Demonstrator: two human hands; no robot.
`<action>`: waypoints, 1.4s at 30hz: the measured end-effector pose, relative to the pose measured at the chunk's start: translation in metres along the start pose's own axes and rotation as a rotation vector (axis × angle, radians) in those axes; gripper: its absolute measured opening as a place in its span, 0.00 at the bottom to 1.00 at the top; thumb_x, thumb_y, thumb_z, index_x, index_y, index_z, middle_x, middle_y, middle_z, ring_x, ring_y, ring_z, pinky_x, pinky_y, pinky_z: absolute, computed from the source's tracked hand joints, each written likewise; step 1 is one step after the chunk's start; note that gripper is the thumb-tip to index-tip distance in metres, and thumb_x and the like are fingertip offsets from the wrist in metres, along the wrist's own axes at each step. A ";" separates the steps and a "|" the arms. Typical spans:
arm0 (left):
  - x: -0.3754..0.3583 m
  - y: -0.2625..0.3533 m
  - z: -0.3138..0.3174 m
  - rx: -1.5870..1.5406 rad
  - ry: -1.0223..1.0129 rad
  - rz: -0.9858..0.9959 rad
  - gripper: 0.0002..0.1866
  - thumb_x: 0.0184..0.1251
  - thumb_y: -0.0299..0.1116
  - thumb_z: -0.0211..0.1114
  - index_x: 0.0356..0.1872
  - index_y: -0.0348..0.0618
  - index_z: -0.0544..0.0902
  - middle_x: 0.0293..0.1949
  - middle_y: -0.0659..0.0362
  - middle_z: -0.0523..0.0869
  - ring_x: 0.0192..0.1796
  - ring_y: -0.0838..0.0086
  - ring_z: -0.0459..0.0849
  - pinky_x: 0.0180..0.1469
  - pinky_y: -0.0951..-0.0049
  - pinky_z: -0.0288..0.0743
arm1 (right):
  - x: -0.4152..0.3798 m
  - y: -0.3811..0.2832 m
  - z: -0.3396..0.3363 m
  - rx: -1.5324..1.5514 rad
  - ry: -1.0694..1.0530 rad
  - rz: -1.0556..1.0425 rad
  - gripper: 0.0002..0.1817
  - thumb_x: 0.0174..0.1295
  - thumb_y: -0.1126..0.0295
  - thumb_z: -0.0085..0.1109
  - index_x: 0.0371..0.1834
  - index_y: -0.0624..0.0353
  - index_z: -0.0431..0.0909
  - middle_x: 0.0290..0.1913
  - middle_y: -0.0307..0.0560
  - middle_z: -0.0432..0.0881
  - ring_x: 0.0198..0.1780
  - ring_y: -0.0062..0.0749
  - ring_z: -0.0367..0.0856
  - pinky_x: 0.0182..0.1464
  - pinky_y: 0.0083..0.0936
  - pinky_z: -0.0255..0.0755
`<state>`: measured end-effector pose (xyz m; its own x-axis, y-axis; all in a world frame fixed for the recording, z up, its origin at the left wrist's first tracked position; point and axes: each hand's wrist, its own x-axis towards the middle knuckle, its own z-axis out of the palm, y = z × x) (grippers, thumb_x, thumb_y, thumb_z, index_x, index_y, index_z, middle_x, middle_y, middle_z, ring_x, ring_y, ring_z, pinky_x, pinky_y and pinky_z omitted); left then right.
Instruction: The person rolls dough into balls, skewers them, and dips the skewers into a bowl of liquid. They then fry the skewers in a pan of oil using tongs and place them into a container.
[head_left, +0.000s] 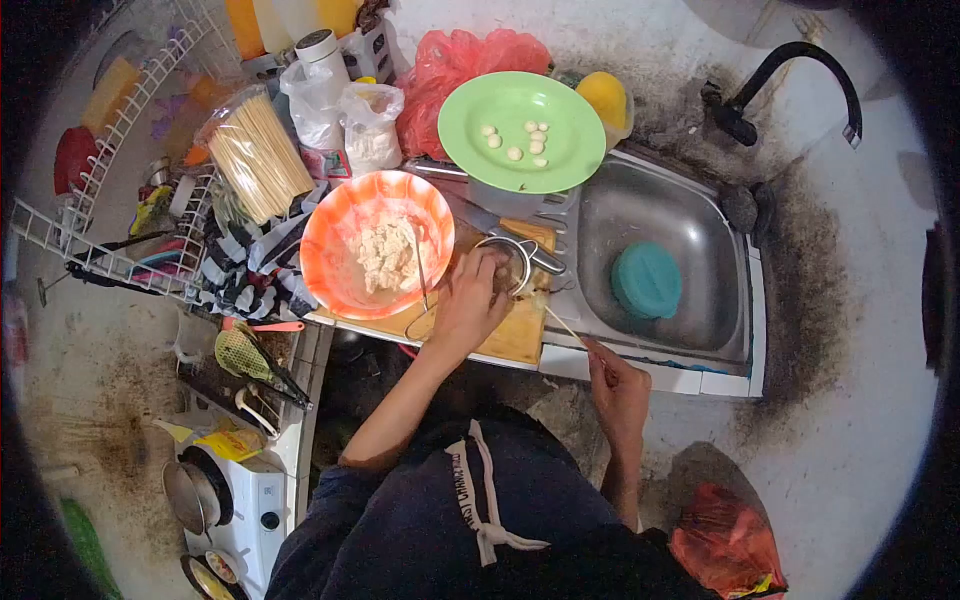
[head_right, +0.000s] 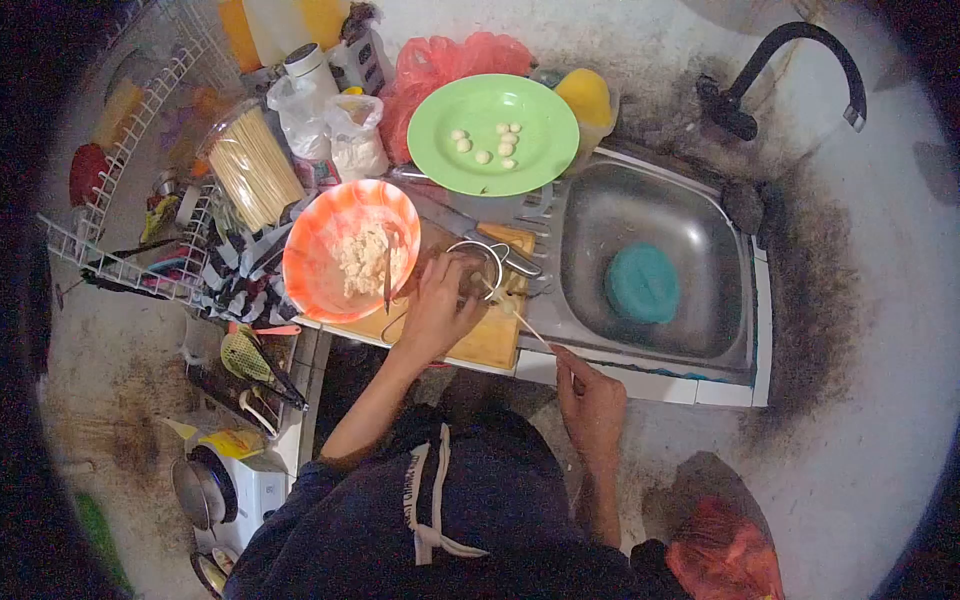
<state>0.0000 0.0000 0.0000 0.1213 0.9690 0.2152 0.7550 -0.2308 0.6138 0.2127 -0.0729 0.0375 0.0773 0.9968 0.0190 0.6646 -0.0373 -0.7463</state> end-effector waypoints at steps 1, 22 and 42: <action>-0.001 0.003 -0.003 -0.032 0.018 -0.032 0.29 0.48 0.30 0.63 0.54 0.44 0.65 0.52 0.53 0.68 0.56 0.59 0.67 0.57 0.55 0.58 | 0.002 -0.003 -0.003 -0.094 -0.002 -0.062 0.14 0.55 0.68 0.55 0.46 0.49 0.80 0.25 0.54 0.80 0.20 0.35 0.79 0.27 0.33 0.70; -0.013 -0.008 0.007 -0.152 0.195 -0.010 0.37 0.50 0.29 0.65 0.62 0.36 0.57 0.61 0.47 0.62 0.62 0.53 0.63 0.62 0.61 0.59 | 0.046 -0.042 -0.018 -0.615 -0.096 -0.536 0.09 0.55 0.66 0.54 0.38 0.48 0.80 0.19 0.47 0.78 0.20 0.39 0.79 0.23 0.35 0.71; -0.013 -0.005 0.006 -0.115 0.219 0.014 0.35 0.52 0.30 0.64 0.61 0.34 0.58 0.62 0.47 0.62 0.62 0.52 0.63 0.62 0.61 0.59 | 0.060 -0.041 -0.013 -0.718 -0.103 -0.634 0.07 0.55 0.67 0.51 0.31 0.51 0.81 0.17 0.47 0.77 0.19 0.38 0.79 0.21 0.33 0.70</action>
<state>-0.0014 -0.0110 -0.0104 -0.0208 0.9263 0.3763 0.6742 -0.2650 0.6894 0.1999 -0.0128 0.0778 -0.4956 0.8464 0.1952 0.8593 0.5105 -0.0318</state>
